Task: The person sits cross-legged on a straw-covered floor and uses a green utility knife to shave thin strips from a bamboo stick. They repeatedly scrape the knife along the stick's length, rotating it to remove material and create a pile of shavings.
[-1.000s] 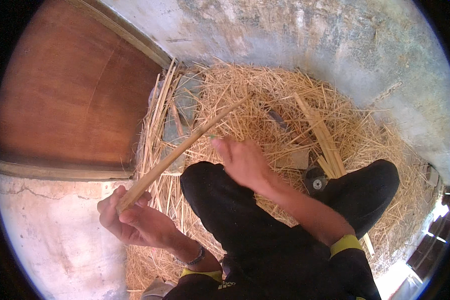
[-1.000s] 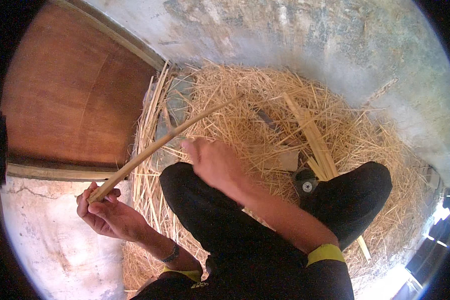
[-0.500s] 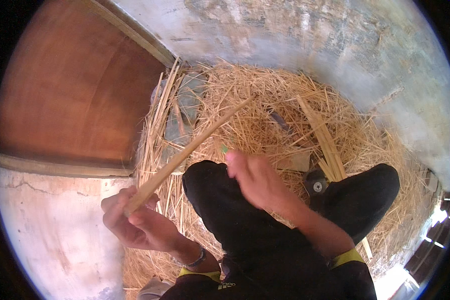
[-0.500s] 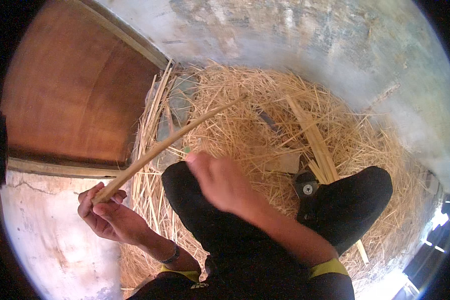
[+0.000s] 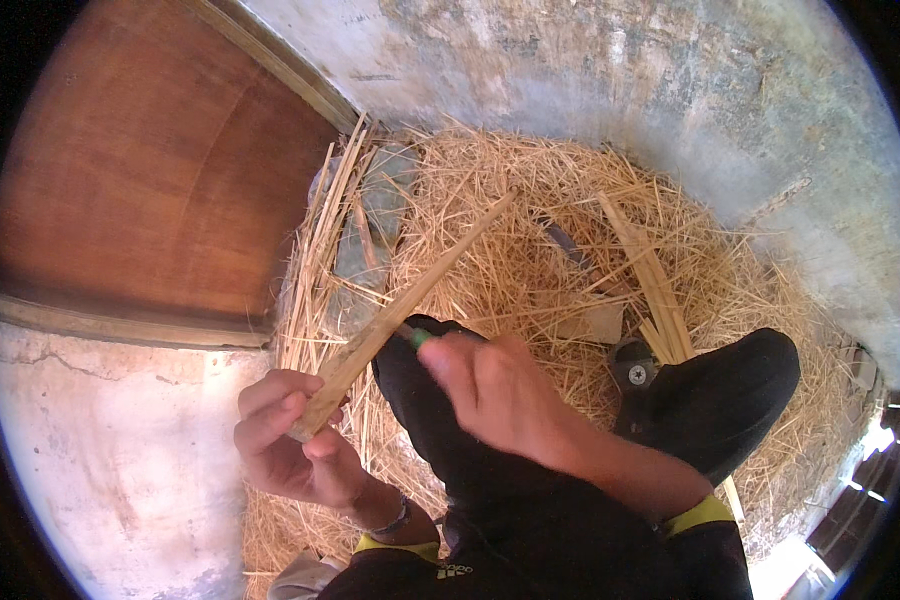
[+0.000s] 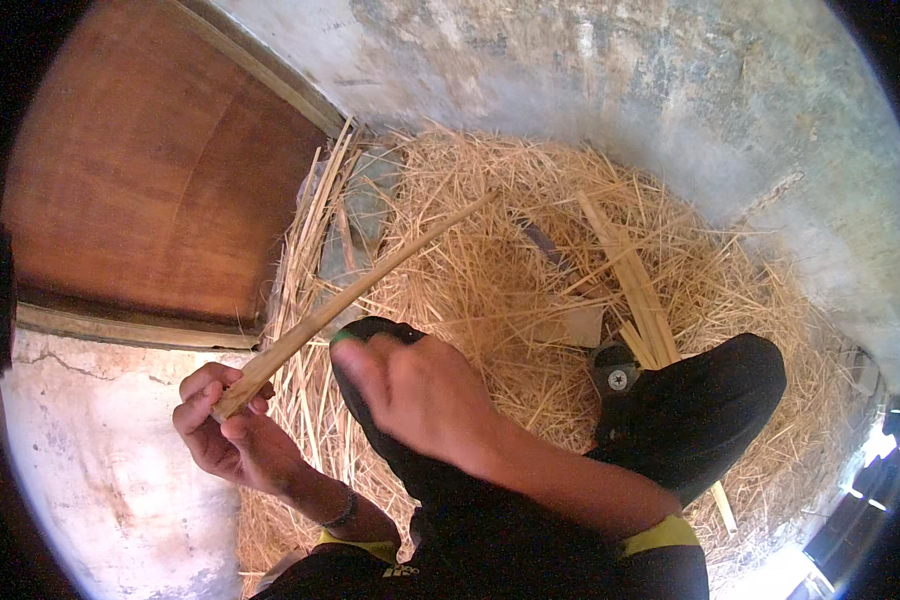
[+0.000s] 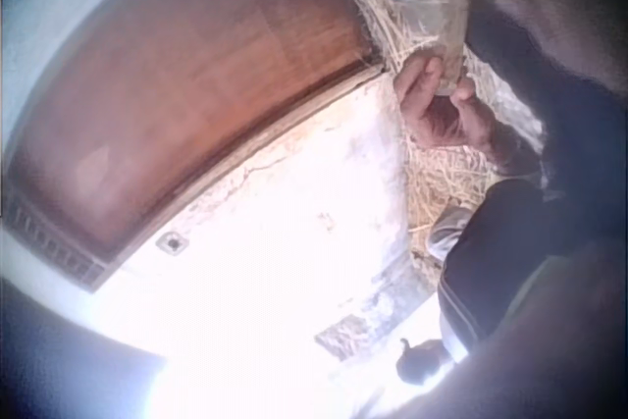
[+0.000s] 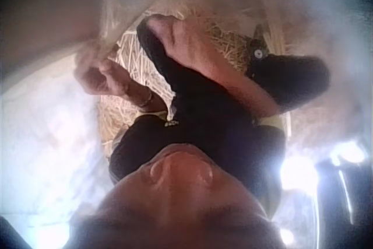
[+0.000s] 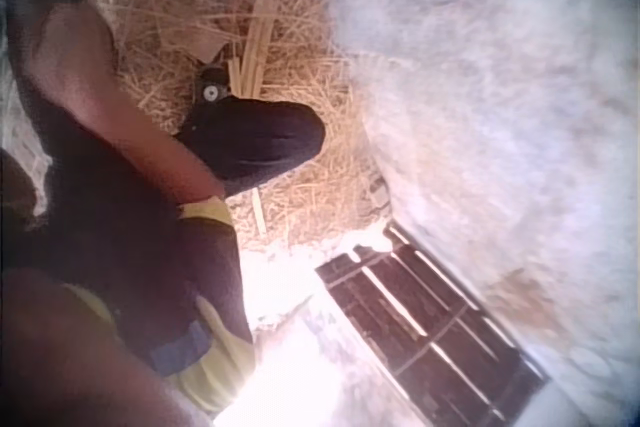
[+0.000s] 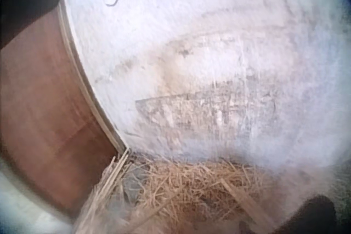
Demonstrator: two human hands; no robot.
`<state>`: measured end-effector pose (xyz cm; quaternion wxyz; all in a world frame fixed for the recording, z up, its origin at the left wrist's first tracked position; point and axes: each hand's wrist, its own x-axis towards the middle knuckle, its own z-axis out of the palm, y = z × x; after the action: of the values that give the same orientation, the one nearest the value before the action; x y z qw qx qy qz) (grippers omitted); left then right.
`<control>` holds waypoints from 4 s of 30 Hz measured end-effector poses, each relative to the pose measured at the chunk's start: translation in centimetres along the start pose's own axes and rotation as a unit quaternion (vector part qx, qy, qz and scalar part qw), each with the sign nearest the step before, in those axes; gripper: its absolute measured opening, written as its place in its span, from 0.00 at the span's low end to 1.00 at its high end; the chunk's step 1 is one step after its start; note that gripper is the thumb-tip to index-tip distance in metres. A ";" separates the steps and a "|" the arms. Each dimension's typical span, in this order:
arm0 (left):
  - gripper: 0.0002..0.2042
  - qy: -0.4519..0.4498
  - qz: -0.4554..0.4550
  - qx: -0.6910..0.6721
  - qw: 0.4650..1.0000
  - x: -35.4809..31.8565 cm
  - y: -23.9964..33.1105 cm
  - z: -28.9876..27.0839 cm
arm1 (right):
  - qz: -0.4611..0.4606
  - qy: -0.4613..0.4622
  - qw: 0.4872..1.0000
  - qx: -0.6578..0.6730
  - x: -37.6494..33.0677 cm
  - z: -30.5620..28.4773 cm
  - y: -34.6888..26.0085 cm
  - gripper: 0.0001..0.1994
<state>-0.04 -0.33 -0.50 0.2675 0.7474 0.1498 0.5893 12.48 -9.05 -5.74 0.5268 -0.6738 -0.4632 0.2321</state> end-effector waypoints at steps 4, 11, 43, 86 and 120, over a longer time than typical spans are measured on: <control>0.21 0.036 0.012 0.034 0.999 0.4 -0.9 -0.6 | 0.026 -0.007 0.999 -0.039 0.9 0.1 -1.1 0.22; 0.21 0.014 0.013 0.016 1.000 -0.6 0.0 0.2 | -0.059 0.082 0.994 -0.046 0.0 1.3 -1.1 0.21; 0.20 0.065 0.022 0.060 0.996 1.1 -1.3 1.2 | 0.022 0.035 0.998 -0.056 1.2 1.3 0.2 0.26; 0.18 0.088 0.008 0.109 0.990 1.3 -1.6 0.5 | 0.072 0.089 0.987 -0.112 4.2 2.7 5.3 0.24; 0.20 0.098 0.019 0.120 0.988 1.5 -1.2 1.1 | 0.237 0.067 0.969 0.027 3.6 0.0 9.5 0.26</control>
<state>1.47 1.23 -0.20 0.1487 0.7158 0.2312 0.6419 17.74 -6.10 -13.90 0.5048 -0.7638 -0.2478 0.3167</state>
